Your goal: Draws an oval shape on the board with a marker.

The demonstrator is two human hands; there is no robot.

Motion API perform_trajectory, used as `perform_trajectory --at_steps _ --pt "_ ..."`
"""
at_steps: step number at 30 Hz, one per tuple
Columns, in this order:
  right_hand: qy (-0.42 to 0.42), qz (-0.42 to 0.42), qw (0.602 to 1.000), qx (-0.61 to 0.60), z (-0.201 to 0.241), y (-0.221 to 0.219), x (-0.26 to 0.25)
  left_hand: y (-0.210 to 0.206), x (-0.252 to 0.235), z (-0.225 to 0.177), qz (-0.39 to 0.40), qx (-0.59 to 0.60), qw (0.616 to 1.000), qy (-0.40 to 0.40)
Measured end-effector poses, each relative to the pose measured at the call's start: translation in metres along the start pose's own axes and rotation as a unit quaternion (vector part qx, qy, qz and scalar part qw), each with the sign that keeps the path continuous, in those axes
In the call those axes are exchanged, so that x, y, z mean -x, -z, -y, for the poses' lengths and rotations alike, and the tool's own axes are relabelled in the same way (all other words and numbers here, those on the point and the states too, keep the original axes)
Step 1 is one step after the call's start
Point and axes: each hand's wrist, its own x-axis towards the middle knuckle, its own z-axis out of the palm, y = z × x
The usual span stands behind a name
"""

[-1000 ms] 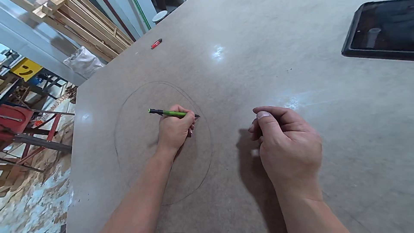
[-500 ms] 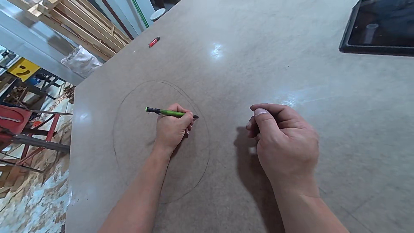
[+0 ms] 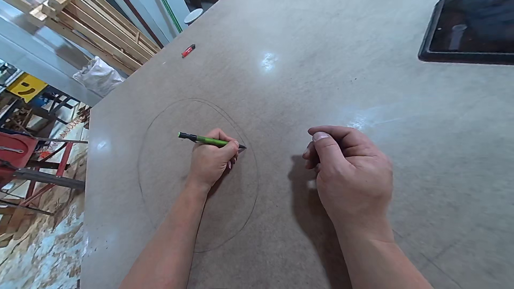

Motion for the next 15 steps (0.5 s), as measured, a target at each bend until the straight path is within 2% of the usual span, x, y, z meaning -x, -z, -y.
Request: perform_trajectory --at_steps 15 --pt "-0.002 0.002 1.0 -0.008 -0.0005 0.0 -0.0004 0.0051 0.002 0.0012 0.03 0.016 0.999 -0.002"
